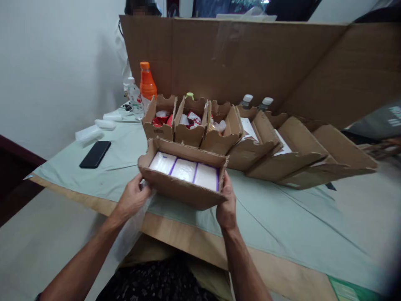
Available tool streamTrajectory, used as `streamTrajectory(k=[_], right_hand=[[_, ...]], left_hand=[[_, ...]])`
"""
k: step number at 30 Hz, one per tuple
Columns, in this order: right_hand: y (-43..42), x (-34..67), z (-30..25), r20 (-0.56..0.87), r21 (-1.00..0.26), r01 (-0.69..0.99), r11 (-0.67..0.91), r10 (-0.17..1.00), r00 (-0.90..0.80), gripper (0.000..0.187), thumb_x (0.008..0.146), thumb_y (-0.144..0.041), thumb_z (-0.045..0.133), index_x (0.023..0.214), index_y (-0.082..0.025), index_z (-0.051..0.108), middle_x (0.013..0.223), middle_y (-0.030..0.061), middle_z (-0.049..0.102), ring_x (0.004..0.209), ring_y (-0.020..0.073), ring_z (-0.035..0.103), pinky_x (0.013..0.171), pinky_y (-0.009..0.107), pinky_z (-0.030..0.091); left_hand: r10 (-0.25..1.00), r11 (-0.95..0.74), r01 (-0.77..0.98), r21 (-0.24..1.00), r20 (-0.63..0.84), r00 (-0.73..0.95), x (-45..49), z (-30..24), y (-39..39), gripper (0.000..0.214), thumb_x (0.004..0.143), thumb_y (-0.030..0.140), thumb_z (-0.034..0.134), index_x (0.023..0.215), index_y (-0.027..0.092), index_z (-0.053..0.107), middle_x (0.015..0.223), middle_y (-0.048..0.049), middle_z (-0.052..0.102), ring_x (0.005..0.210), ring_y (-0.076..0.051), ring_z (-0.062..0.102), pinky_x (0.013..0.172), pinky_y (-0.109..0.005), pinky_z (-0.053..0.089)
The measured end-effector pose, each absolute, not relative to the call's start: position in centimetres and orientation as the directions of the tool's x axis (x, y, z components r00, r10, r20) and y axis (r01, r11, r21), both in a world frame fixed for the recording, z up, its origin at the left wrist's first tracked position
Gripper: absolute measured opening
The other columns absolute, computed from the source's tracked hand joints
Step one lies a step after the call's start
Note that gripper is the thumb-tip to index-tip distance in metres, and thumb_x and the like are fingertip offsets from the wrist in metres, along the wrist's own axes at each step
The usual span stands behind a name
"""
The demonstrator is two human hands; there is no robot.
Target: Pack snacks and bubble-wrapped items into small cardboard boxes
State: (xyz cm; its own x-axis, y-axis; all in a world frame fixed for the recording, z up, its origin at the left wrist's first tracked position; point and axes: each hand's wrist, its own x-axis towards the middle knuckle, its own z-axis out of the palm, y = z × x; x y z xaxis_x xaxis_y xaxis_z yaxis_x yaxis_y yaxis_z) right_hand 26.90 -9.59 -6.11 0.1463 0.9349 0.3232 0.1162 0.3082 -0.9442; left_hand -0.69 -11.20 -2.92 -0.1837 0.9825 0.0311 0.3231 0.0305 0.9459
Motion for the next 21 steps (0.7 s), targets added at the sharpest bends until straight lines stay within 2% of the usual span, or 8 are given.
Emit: streamTrajectory(k=[4, 6, 8, 11, 14, 16, 18, 21], right_hand=[[-6.0, 32.9, -5.9, 0.316, -0.949, 0.095, 0.301, 0.896, 0.313, 0.067, 0.102, -0.065, 0.031, 0.145, -0.020, 0.056, 0.146, 0.0109, 0.062, 0.139, 0.0283, 0.054, 0.116, 0.049, 0.042], [-4.6, 35.2, -6.2, 0.311, -0.950, 0.123, 0.286, 0.868, 0.386, 0.064, 0.099, -0.067, 0.036, 0.138, -0.022, 0.062, 0.138, 0.0087, 0.067, 0.135, 0.0280, 0.057, 0.115, 0.050, 0.043], [-3.6, 36.7, -6.7, 0.316, -0.948, 0.123, 0.292, 0.839, 0.442, 0.062, 0.096, -0.068, 0.042, 0.134, -0.024, 0.064, 0.133, 0.0069, 0.069, 0.132, 0.0272, 0.059, 0.115, 0.050, 0.042], [-3.2, 37.7, -7.0, 0.337, -0.941, 0.130, 0.313, 0.824, 0.455, 0.056, 0.094, -0.065, 0.050, 0.128, -0.024, 0.068, 0.131, 0.0063, 0.070, 0.130, 0.0263, 0.059, 0.114, 0.049, 0.041], [-4.9, 37.8, -6.8, 0.309, -0.950, 0.131, 0.282, 0.817, 0.487, 0.051, 0.094, -0.059, 0.053, 0.126, -0.023, 0.070, 0.132, 0.0080, 0.070, 0.126, 0.0257, 0.060, 0.108, 0.047, 0.045], [-7.3, 37.3, -6.8, 0.242, -0.969, 0.098, 0.226, 0.790, 0.563, 0.046, 0.094, -0.056, 0.056, 0.120, -0.022, 0.072, 0.123, 0.0091, 0.073, 0.115, 0.0251, 0.066, 0.099, 0.045, 0.050], [-10.2, 36.2, -6.9, 0.185, -0.982, 0.079, 0.172, 0.785, 0.592, 0.039, 0.092, -0.052, 0.060, 0.112, -0.021, 0.074, 0.116, 0.0100, 0.075, 0.108, 0.0255, 0.068, 0.089, 0.043, 0.053], [-14.3, 34.0, -6.5, 0.217, -0.973, 0.177, 0.150, 0.859, 0.464, 0.031, 0.087, -0.045, 0.069, 0.107, -0.022, 0.075, 0.140, 0.0128, 0.063, 0.126, 0.0309, 0.061, 0.091, 0.045, 0.054]], left_hand=[[0.996, -0.072, 0.368, 0.927, 0.089, -0.031, 5.5, -2.9, -8.7, 0.042, 0.078, 0.029, 0.058, 0.116, 0.015, 0.067, 0.076, 0.0015, 0.065, 0.054, -0.011, 0.048, 0.053, -0.024, 0.040], [0.997, -0.079, 0.403, 0.912, 0.071, 0.034, 7.5, -2.8, -7.5, 0.049, 0.079, 0.028, 0.057, 0.126, 0.015, 0.064, 0.068, 0.0039, 0.061, 0.051, -0.011, 0.044, 0.052, -0.024, 0.037], [0.996, -0.083, 0.420, 0.904, 0.062, 0.064, 8.6, -2.8, -6.6, 0.055, 0.079, 0.027, 0.056, 0.133, 0.015, 0.061, 0.068, 0.0038, 0.062, 0.052, -0.012, 0.045, 0.053, -0.024, 0.038], [0.996, -0.075, 0.397, 0.915, 0.052, 0.069, 8.9, -2.8, -5.9, 0.059, 0.078, 0.028, 0.057, 0.136, 0.016, 0.060, 0.093, -0.0030, 0.073, 0.062, -0.014, 0.055, 0.060, -0.027, 0.045], [1.000, -0.013, 0.363, 0.932, 0.011, 0.007, 7.7, -2.6, -6.2, 0.059, 0.075, 0.033, 0.066, 0.131, 0.016, 0.064, 0.122, -0.0109, 0.073, 0.091, -0.022, 0.067, 0.078, -0.032, 0.051], [0.997, 0.058, 0.258, 0.964, -0.043, -0.063, 6.4, -2.2, -7.0, 0.062, 0.070, 0.037, 0.073, 0.127, 0.016, 0.066, 0.129, -0.0136, 0.070, 0.104, -0.026, 0.067, 0.084, -0.033, 0.051], [0.987, 0.130, 0.055, 0.990, -0.123, -0.105, 5.2, -1.5, -7.9, 0.062, 0.064, 0.036, 0.076, 0.122, 0.015, 0.067, 0.123, -0.0128, 0.073, 0.095, -0.023, 0.067, 0.078, -0.030, 0.051], [0.966, 0.198, -0.227, 0.954, -0.229, -0.119, 4.5, -0.2, -8.8, 0.055, 0.055, 0.027, 0.076, 0.109, 0.015, 0.070, 0.103, -0.0070, 0.076, 0.073, -0.015, 0.063, 0.065, -0.025, 0.049]])
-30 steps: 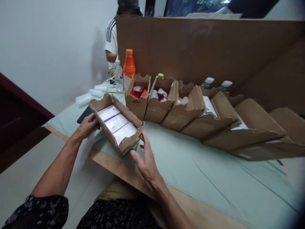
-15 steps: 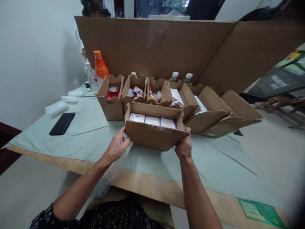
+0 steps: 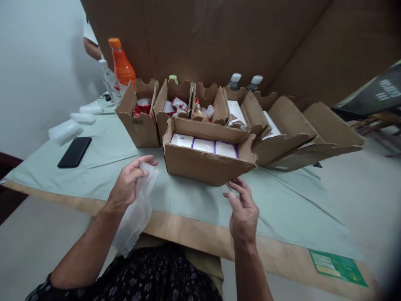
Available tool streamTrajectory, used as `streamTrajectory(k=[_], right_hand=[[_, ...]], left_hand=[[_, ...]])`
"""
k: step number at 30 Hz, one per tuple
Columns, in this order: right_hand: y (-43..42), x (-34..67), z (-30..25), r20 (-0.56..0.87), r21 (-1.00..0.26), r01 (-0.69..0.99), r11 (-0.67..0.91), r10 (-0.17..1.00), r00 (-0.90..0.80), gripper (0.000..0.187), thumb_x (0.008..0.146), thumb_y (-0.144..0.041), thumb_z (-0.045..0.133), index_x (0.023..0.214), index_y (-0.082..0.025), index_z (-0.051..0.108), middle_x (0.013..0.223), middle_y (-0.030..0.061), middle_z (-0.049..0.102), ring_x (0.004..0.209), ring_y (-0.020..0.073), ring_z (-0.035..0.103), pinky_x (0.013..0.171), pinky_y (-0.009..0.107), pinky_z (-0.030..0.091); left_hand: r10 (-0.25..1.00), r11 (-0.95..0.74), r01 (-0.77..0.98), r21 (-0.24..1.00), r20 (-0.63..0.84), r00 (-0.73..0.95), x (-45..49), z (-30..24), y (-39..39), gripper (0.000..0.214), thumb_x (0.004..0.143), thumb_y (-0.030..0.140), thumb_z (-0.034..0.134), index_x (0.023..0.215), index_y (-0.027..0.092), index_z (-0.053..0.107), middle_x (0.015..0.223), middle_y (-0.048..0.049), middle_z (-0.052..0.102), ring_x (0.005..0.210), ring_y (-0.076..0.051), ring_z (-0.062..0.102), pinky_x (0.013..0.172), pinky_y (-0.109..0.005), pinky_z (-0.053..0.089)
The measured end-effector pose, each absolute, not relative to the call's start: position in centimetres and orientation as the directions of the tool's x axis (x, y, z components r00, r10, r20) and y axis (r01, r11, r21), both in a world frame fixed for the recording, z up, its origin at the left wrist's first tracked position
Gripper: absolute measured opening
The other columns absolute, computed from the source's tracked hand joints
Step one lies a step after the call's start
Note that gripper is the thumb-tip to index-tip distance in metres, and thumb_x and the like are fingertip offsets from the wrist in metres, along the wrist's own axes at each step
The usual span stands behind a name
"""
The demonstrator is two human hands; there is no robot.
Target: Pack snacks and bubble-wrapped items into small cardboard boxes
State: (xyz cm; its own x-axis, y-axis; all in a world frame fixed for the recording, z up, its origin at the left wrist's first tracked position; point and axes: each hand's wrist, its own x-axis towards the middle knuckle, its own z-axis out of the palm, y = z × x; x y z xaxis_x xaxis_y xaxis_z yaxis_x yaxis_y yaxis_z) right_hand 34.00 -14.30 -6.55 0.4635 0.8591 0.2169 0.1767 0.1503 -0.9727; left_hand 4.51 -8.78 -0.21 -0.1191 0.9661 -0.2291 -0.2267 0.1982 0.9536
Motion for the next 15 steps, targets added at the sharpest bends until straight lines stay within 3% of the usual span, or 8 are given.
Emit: streamTrajectory(k=[3, 6, 9, 11, 12, 15], right_hand=[[-16.8, 31.9, -5.1, 0.308, -0.931, 0.313, 0.186, 0.862, 0.403, 0.035, 0.087, -0.042, 0.072, 0.118, -0.026, 0.071, 0.157, 0.0112, 0.047, 0.141, 0.0346, 0.049, 0.104, 0.053, 0.048], [-18.1, 30.0, -4.0, 0.345, -0.915, 0.331, 0.231, 0.874, 0.343, 0.044, 0.091, -0.042, 0.068, 0.134, -0.031, 0.062, 0.155, 0.0104, 0.050, 0.143, 0.0344, 0.047, 0.109, 0.056, 0.045], [-19.2, 26.9, -4.6, 0.196, -0.948, 0.261, 0.181, 0.980, 0.033, 0.079, 0.084, -0.045, 0.076, 0.154, -0.033, 0.043, 0.157, 0.0106, 0.050, 0.141, 0.0342, 0.050, 0.112, 0.056, 0.046], [-19.8, 24.5, -5.8, 0.069, -0.954, 0.286, 0.092, 0.994, -0.088, 0.095, 0.076, -0.043, 0.083, 0.158, -0.029, 0.037, 0.157, 0.0131, 0.050, 0.140, 0.0357, 0.052, 0.113, 0.057, 0.045], [-20.0, 23.7, -6.5, 0.023, -0.949, 0.310, 0.052, 0.995, -0.097, 0.091, 0.075, -0.041, 0.082, 0.155, -0.027, 0.041, 0.153, 0.0140, 0.055, 0.136, 0.0357, 0.055, 0.112, 0.056, 0.047], [-19.8, 23.4, -7.1, -0.044, -0.957, 0.291, -0.018, 0.996, -0.083, 0.043, 0.087, -0.038, 0.067, 0.127, -0.023, 0.065, 0.118, 0.0108, 0.074, 0.104, 0.0286, 0.070, 0.093, 0.047, 0.057]], left_hand=[[0.958, 0.209, -0.299, 0.931, -0.256, -0.129, 4.9, 0.9, -9.0, 0.044, 0.055, 0.024, 0.075, 0.098, 0.016, 0.070, 0.083, -0.0019, 0.072, 0.066, -0.013, 0.061, 0.060, -0.025, 0.048], [0.971, 0.157, -0.281, 0.947, -0.200, -0.131, 5.8, 1.4, -9.1, 0.037, 0.063, 0.029, 0.073, 0.098, 0.018, 0.068, 0.074, 0.0010, 0.067, 0.061, -0.013, 0.059, 0.058, -0.025, 0.047], [0.977, 0.062, -0.282, 0.957, -0.116, -0.179, 6.7, 1.3, -9.5, 0.034, 0.068, 0.031, 0.072, 0.099, 0.020, 0.066, 0.077, 0.0006, 0.066, 0.063, -0.013, 0.060, 0.059, -0.025, 0.048], [0.969, 0.000, -0.289, 0.957, -0.072, -0.237, 7.0, 1.2, -9.9, 0.033, 0.069, 0.032, 0.071, 0.099, 0.020, 0.064, 0.079, 0.0002, 0.066, 0.064, -0.012, 0.059, 0.061, -0.025, 0.049], [0.960, -0.036, -0.282, 0.959, -0.045, -0.275, 6.9, 1.2, -10.1, 0.032, 0.071, 0.033, 0.071, 0.099, 0.021, 0.064, 0.079, 0.0005, 0.066, 0.064, -0.012, 0.059, 0.061, -0.025, 0.049], [0.923, -0.148, -0.153, 0.977, 0.081, -0.375, 5.8, 1.2, -10.8, 0.030, 0.075, 0.032, 0.071, 0.102, 0.020, 0.066, 0.080, 0.0012, 0.064, 0.065, -0.011, 0.057, 0.060, -0.022, 0.047]])
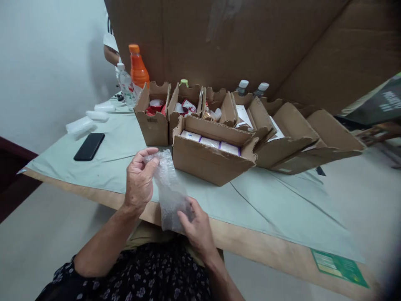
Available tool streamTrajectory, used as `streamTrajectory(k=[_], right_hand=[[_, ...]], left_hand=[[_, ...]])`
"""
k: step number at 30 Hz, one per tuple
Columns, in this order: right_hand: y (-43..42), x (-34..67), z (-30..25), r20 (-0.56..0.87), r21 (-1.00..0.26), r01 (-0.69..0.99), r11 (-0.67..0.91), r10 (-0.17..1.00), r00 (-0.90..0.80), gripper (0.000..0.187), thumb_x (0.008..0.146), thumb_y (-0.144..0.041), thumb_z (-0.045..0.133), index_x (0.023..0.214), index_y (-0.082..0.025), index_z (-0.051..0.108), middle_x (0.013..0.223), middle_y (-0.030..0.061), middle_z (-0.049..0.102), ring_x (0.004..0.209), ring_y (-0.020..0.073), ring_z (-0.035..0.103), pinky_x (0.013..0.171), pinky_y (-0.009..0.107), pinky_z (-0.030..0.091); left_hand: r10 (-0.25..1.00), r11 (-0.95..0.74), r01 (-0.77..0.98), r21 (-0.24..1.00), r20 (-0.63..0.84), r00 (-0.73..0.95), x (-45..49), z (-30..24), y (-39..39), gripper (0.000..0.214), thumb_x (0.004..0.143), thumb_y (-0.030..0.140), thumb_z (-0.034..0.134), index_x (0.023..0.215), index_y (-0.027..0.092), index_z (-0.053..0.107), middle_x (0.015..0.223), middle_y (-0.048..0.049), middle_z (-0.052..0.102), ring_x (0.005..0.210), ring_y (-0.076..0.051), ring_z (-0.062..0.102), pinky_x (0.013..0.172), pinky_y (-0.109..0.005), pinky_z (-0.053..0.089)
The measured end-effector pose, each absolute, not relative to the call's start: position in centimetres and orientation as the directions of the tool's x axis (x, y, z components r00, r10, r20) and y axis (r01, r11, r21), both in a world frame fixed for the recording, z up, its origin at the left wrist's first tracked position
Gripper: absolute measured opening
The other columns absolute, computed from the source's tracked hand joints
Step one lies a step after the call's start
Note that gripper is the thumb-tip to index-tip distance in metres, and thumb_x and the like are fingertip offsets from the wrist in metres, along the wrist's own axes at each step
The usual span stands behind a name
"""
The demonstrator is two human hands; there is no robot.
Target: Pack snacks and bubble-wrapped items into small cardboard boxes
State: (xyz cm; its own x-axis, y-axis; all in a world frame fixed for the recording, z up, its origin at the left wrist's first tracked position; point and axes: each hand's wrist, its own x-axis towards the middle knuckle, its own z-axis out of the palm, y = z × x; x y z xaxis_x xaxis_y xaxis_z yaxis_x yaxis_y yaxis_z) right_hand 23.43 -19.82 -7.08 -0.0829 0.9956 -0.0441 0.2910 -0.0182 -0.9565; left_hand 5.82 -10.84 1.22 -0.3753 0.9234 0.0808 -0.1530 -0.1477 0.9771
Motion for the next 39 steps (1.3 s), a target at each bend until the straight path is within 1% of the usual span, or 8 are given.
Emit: streamTrajectory(k=[4, 8, 13, 18, 23, 27, 33, 39], right_hand=[[-17.8, 28.3, -4.8, -0.108, -0.978, 0.195, -0.073, 0.978, -0.176, 0.031, 0.086, -0.042, 0.069, 0.108, -0.020, 0.071, 0.076, 0.0009, 0.068, 0.068, 0.0179, 0.064, 0.063, 0.031, 0.053], [-14.1, 32.9, -3.5, -0.096, -0.919, 0.393, -0.012, 0.977, -0.193, 0.037, 0.082, -0.045, 0.071, 0.109, -0.019, 0.073, 0.064, -0.0028, 0.061, 0.058, 0.0155, 0.056, 0.057, 0.029, 0.047], [-13.2, 34.6, -5.7, 0.243, -0.558, 0.828, 0.058, 0.965, 0.096, 0.026, 0.088, -0.039, 0.059, 0.094, -0.020, 0.076, 0.090, 0.0103, 0.076, 0.084, 0.0282, 0.067, 0.082, 0.046, 0.050], [-16.5, 29.7, -6.6, 0.443, -0.509, 0.820, 0.262, 0.897, -0.012, 0.026, 0.099, -0.029, 0.051, 0.111, -0.022, 0.073, 0.110, 0.0125, 0.077, 0.103, 0.0299, 0.069, 0.094, 0.050, 0.051], [-16.2, 23.8, -8.1, 0.230, -0.517, 0.675, 0.527, 0.845, -0.483, 0.039, 0.096, -0.014, 0.051, 0.130, -0.024, 0.068, 0.144, 0.0118, 0.063, 0.135, 0.0293, 0.057, 0.105, 0.051, 0.050], [-17.1, 28.7, -9.8, 0.137, -0.421, 0.805, 0.417, 0.907, -0.398, 0.041, 0.099, -0.028, 0.055, 0.139, -0.022, 0.062, 0.153, 0.0125, 0.056, 0.143, 0.0331, 0.049, 0.112, 0.056, 0.044], [-20.0, 34.1, -8.7, 0.312, -0.334, 0.922, 0.198, 0.946, -0.091, 0.037, 0.104, -0.035, 0.045, 0.132, -0.022, 0.066, 0.146, 0.0128, 0.062, 0.141, 0.0354, 0.051, 0.106, 0.059, 0.045], [-18.5, 26.8, -8.7, 0.209, -0.491, 0.717, 0.494, 0.867, -0.453, 0.035, 0.101, -0.024, 0.050, 0.131, -0.029, 0.068, 0.148, 0.0066, 0.062, 0.138, 0.0296, 0.054, 0.109, 0.054, 0.046]], left_hand=[[0.911, -0.152, 0.050, 0.987, 0.160, -0.381, 3.6, 0.2, -11.8, 0.032, 0.076, 0.028, 0.075, 0.106, 0.018, 0.070, 0.088, 0.0002, 0.063, 0.072, -0.011, 0.056, 0.063, -0.020, 0.046], [0.930, -0.067, 0.093, 0.993, 0.096, -0.356, 2.6, -3.1, -12.0, 0.041, 0.076, 0.032, 0.073, 0.113, 0.016, 0.066, 0.083, 0.0024, 0.058, 0.068, -0.010, 0.053, 0.063, -0.021, 0.045], [0.950, 0.079, 0.466, 0.881, 0.076, -0.304, 0.7, -6.3, -12.9, 0.050, 0.082, 0.037, 0.068, 0.127, 0.016, 0.060, 0.083, 0.0013, 0.060, 0.067, -0.014, 0.058, 0.066, -0.028, 0.050], [0.881, -0.297, 0.774, 0.560, 0.473, -0.003, 1.0, -5.8, -14.8, 0.026, 0.096, 0.025, 0.053, 0.117, 0.021, 0.067, 0.104, -0.0076, 0.066, 0.100, -0.023, 0.065, 0.092, -0.040, 0.054], [0.807, -0.586, 0.748, 0.312, 0.309, 0.503, 3.1, -6.9, -14.5, 0.026, 0.095, 0.011, 0.050, 0.109, 0.020, 0.069, 0.102, -0.0092, 0.069, 0.096, -0.025, 0.062, 0.086, -0.040, 0.053], [0.832, -0.555, 0.772, 0.311, 0.183, 0.524, 1.8, -7.9, -13.6, 0.021, 0.094, 0.014, 0.055, 0.108, 0.020, 0.070, 0.101, -0.0097, 0.068, 0.092, -0.026, 0.059, 0.081, -0.040, 0.053], [0.795, -0.596, 0.725, 0.346, 0.377, 0.474, 1.8, -7.1, -14.4, 0.028, 0.096, 0.012, 0.052, 0.118, 0.020, 0.068, 0.108, -0.0109, 0.067, 0.100, -0.025, 0.060, 0.087, -0.041, 0.053], [0.784, -0.621, 0.727, 0.293, 0.264, 0.562, 3.9, -8.5, -14.1, 0.020, 0.096, 0.015, 0.055, 0.103, 0.020, 0.073, 0.093, -0.0077, 0.068, 0.087, -0.023, 0.058, 0.079, -0.037, 0.051]])
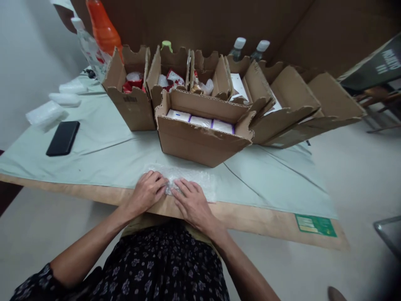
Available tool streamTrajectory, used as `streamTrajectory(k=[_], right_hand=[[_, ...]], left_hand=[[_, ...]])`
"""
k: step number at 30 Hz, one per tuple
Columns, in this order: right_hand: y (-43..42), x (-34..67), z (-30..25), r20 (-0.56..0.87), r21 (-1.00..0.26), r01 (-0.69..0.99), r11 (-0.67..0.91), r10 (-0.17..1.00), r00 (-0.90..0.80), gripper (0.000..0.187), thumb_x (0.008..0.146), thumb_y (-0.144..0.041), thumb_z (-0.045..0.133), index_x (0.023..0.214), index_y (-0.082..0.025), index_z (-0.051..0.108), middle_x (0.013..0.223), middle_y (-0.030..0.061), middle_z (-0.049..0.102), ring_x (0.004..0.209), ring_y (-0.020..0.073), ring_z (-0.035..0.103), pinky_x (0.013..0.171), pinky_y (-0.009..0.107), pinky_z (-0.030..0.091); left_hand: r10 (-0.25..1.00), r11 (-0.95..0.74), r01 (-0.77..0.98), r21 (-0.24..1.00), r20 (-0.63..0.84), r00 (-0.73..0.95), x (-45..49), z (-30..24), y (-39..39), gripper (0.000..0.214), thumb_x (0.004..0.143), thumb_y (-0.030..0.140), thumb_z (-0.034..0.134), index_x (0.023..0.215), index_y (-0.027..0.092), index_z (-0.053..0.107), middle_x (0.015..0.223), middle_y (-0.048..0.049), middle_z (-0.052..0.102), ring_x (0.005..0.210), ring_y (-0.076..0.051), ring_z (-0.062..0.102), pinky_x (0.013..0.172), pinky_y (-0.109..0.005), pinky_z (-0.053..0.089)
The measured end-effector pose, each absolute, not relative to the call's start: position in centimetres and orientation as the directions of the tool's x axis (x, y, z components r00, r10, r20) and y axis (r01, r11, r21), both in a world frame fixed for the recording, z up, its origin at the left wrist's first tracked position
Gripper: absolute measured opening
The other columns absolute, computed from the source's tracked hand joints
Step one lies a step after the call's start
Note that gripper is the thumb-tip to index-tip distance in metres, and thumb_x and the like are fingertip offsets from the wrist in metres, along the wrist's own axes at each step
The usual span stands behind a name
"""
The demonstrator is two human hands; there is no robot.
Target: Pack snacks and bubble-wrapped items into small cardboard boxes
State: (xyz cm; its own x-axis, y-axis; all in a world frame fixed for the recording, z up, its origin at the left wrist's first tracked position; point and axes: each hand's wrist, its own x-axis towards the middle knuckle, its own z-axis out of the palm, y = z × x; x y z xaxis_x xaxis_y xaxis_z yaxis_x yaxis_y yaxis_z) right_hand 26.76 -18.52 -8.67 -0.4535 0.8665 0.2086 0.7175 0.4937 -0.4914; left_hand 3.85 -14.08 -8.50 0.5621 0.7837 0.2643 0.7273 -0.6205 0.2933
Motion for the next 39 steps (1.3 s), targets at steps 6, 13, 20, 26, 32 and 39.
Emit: streamTrajectory(k=[6, 13, 20, 26, 32, 39], right_hand=[[-21.2, 35.2, -9.8, 0.277, -0.371, 0.912, 0.176, 0.958, -0.072, 0.035, 0.105, -0.036, 0.043, 0.112, -0.023, 0.075, 0.131, 0.0101, 0.072, 0.128, 0.0324, 0.061, 0.100, 0.053, 0.048], [-19.4, 34.1, -9.9, 0.284, -0.286, 0.958, -0.024, 0.953, 0.109, 0.039, 0.098, -0.047, 0.053, 0.114, -0.015, 0.069, 0.133, 0.0205, 0.067, 0.120, 0.0401, 0.061, 0.092, 0.056, 0.050], [-21.0, 30.8, -6.5, 0.411, -0.565, 0.780, 0.268, 0.912, -0.015, 0.014, 0.099, -0.026, 0.055, 0.094, -0.023, 0.067, 0.087, 0.0048, 0.076, 0.077, 0.0230, 0.072, 0.069, 0.036, 0.058], [-17.8, 34.2, 4.8, 0.743, -0.492, 0.783, 0.381, 0.652, 0.149, 0.018, 0.087, -0.026, 0.077, 0.104, -0.028, 0.073, 0.090, -0.0011, 0.076, 0.074, 0.0177, 0.071, 0.069, 0.030, 0.057], [-6.6, 37.0, 10.2, 0.560, -0.370, 0.881, 0.296, 0.827, -0.042, 0.007, 0.087, -0.027, 0.067, 0.090, -0.023, 0.072, 0.082, 0.0004, 0.074, 0.071, 0.0168, 0.066, 0.063, 0.028, 0.048], [-2.8, 35.1, 11.9, -0.067, 0.240, 0.941, 0.240, 0.971, -0.231, 0.013, 0.087, -0.020, 0.063, 0.082, -0.021, 0.075, 0.078, 0.0057, 0.075, 0.072, 0.0217, 0.067, 0.058, 0.029, 0.032]], left_hand=[[0.813, -0.582, 0.693, 0.424, 0.303, 0.497, 2.6, -8.6, -13.5, 0.023, 0.097, 0.019, 0.054, 0.109, 0.022, 0.073, 0.099, -0.0074, 0.068, 0.091, -0.023, 0.061, 0.082, -0.036, 0.051], [0.933, -0.224, 0.933, 0.283, 0.339, 0.121, 0.8, -9.0, -13.4, 0.022, 0.086, 0.037, 0.066, 0.098, 0.019, 0.071, 0.102, -0.0141, 0.068, 0.095, -0.033, 0.059, 0.085, -0.046, 0.050], [0.957, -0.247, 0.688, 0.682, 0.283, 0.063, 2.1, -6.5, -16.3, 0.010, 0.091, 0.031, 0.060, 0.091, 0.022, 0.065, 0.083, -0.0016, 0.071, 0.075, -0.019, 0.069, 0.068, -0.029, 0.055], [0.667, -0.451, 0.746, 0.490, 0.740, -0.083, 2.7, 4.5, -11.9, 0.021, 0.087, 0.037, 0.074, 0.102, 0.022, 0.071, 0.090, 0.0024, 0.075, 0.069, -0.011, 0.066, 0.068, -0.022, 0.052], [0.732, -0.545, 0.781, 0.305, 0.626, 0.267, 6.5, 9.5, -0.7, 0.021, 0.088, 0.023, 0.060, 0.105, 0.017, 0.072, 0.098, -0.0054, 0.076, 0.088, -0.020, 0.069, 0.083, -0.031, 0.054], [0.867, -0.480, 0.877, -0.002, 0.150, 0.475, 7.8, 8.9, 3.8, 0.025, 0.086, 0.029, 0.058, 0.103, 0.024, 0.076, 0.093, -0.0058, 0.076, 0.093, -0.029, 0.071, 0.075, -0.033, 0.052]])
